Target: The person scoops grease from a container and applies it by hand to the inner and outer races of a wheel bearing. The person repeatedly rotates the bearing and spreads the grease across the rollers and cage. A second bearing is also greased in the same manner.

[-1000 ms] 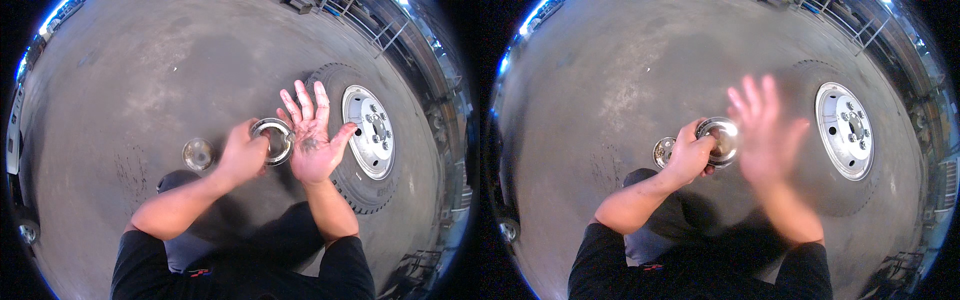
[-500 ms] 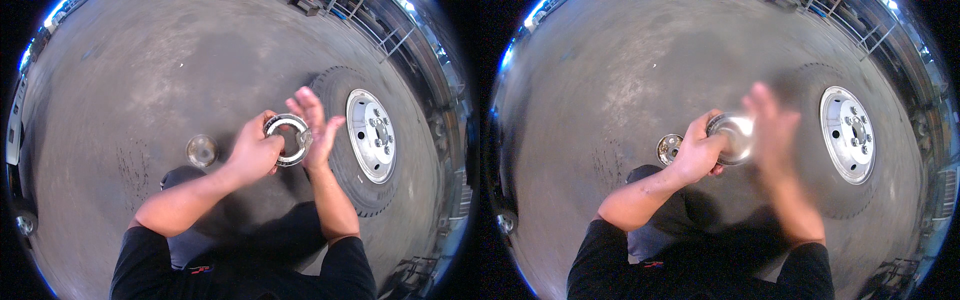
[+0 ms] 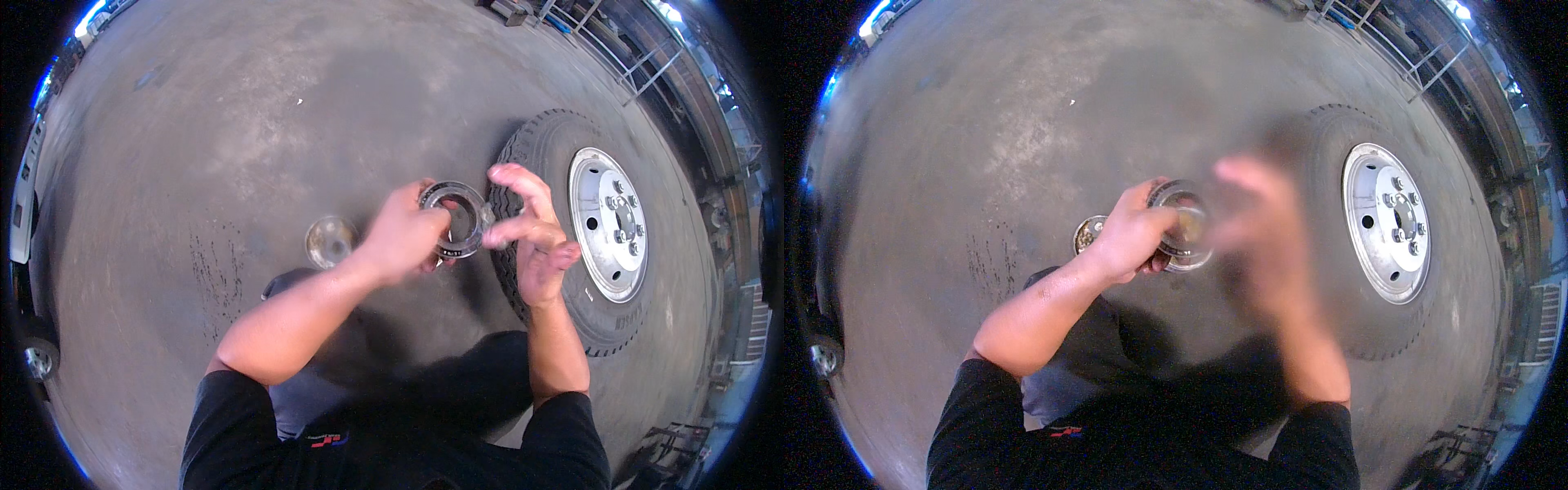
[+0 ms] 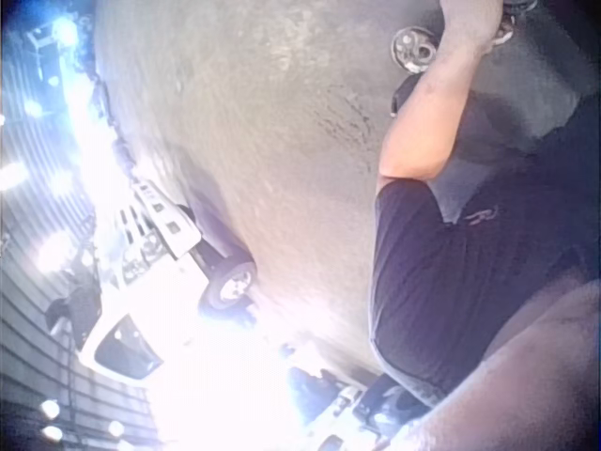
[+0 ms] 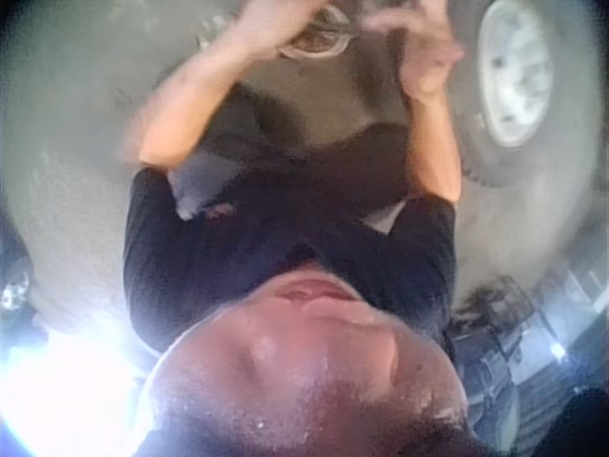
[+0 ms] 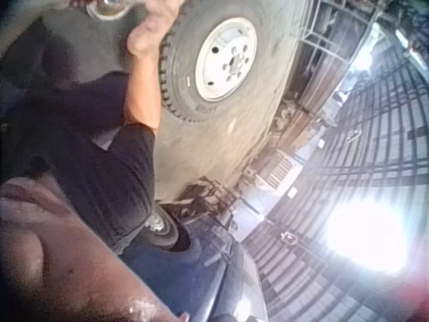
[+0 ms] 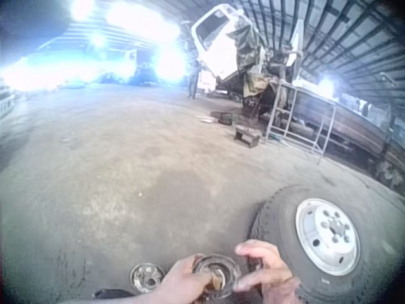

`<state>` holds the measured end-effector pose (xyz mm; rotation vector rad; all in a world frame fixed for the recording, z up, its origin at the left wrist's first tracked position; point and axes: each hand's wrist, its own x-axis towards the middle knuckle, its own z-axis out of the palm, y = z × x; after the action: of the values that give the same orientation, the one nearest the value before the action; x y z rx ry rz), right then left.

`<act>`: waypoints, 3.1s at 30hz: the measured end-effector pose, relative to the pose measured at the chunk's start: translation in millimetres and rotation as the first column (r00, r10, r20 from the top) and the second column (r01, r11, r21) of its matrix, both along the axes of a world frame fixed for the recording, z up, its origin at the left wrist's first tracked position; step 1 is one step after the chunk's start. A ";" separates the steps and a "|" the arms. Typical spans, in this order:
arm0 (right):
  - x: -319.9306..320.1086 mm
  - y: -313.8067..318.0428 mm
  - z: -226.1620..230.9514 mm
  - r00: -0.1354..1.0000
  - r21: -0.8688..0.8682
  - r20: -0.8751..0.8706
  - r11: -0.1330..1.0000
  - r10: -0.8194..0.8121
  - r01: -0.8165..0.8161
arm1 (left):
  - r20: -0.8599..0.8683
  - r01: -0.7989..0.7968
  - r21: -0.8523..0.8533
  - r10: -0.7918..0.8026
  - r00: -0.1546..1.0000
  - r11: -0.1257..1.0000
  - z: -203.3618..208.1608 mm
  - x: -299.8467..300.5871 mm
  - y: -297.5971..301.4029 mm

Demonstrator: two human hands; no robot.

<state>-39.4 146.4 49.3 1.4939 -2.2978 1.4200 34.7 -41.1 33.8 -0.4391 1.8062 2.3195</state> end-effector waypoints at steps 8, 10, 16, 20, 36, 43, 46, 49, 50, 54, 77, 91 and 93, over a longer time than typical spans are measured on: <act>-13.6 2.5 -37.5 0.949 0.014 -0.314 0.999 -0.033 0.039 | 0.085 0.067 0.550 -0.136 0.987 0.833 0.6 0.8 -8.9; -21.8 -0.9 -41.4 0.903 -0.053 -0.429 0.997 0.032 -0.060 | 0.115 0.063 0.610 -0.167 0.979 0.790 -1.7 -1.7 -12.1; -28.8 -1.9 -71.8 0.922 -0.163 -0.283 0.960 -0.265 0.226 | 0.133 -0.125 0.696 0.044 0.990 0.707 -5.1 -5.6 -24.0; -49.3 -20.2 -130.7 0.876 0.285 0.294 0.910 -0.382 0.301 | 0.122 -0.356 0.510 0.343 0.931 0.783 -5.3 -12.3 -32.8; -47.9 -102.0 -257.1 0.417 0.517 0.824 0.810 -0.384 -0.275 | 0.027 -0.446 0.269 0.456 0.890 0.854 -27.6 -20.4 -78.1; -37.1 -105.8 -139.6 0.758 0.580 0.619 0.772 -0.208 -0.261 | -0.030 -0.610 0.194 0.626 0.779 0.769 -43.7 -49.1 -104.4; -28.6 -92.1 -98.6 0.814 0.598 0.557 0.760 -0.164 -0.256 | -0.112 -0.523 0.258 0.563 0.819 0.812 -82.2 -65.6 -189.2; -20.8 -81.6 -83.3 0.837 0.616 0.532 0.738 -0.132 -0.275 | -0.075 -0.595 0.276 0.635 0.769 0.754 -74.5 -55.3 -200.8; -15.7 -70.8 -85.4 0.827 0.625 0.542 0.729 -0.150 -0.277 | -0.063 -0.601 0.267 0.636 0.769 0.753 -71.3 -56.2 -197.9; -13.9 -62.9 -95.2 0.815 0.660 0.555 0.686 -0.168 -0.307 | -0.041 -0.618 0.269 0.650 0.759 0.739 -69.8 -54.7 -194.4; -77.0 -60.5 -282.3 0.380 0.711 0.703 0.587 -0.602 -0.387 | -0.055 -0.685 0.152 0.698 0.714 0.713 -30.3 -27.8 -76.1; -74.1 -100.2 -303.8 0.271 0.643 0.745 0.549 -0.609 -0.535 | 0.029 -0.710 0.120 0.713 0.701 0.694 -28.7 -37.6 -64.1; -76.5 -94.8 -286.7 0.224 0.585 0.778 0.548 -0.586 -0.598 | 0.029 -0.688 0.119 0.690 0.723 0.716 -28.2 -36.7 -65.7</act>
<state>-116.0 51.7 -237.4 0.1935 -4.3896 1.4721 -2.1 -106.8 5.6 -1.2718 1.6726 2.8724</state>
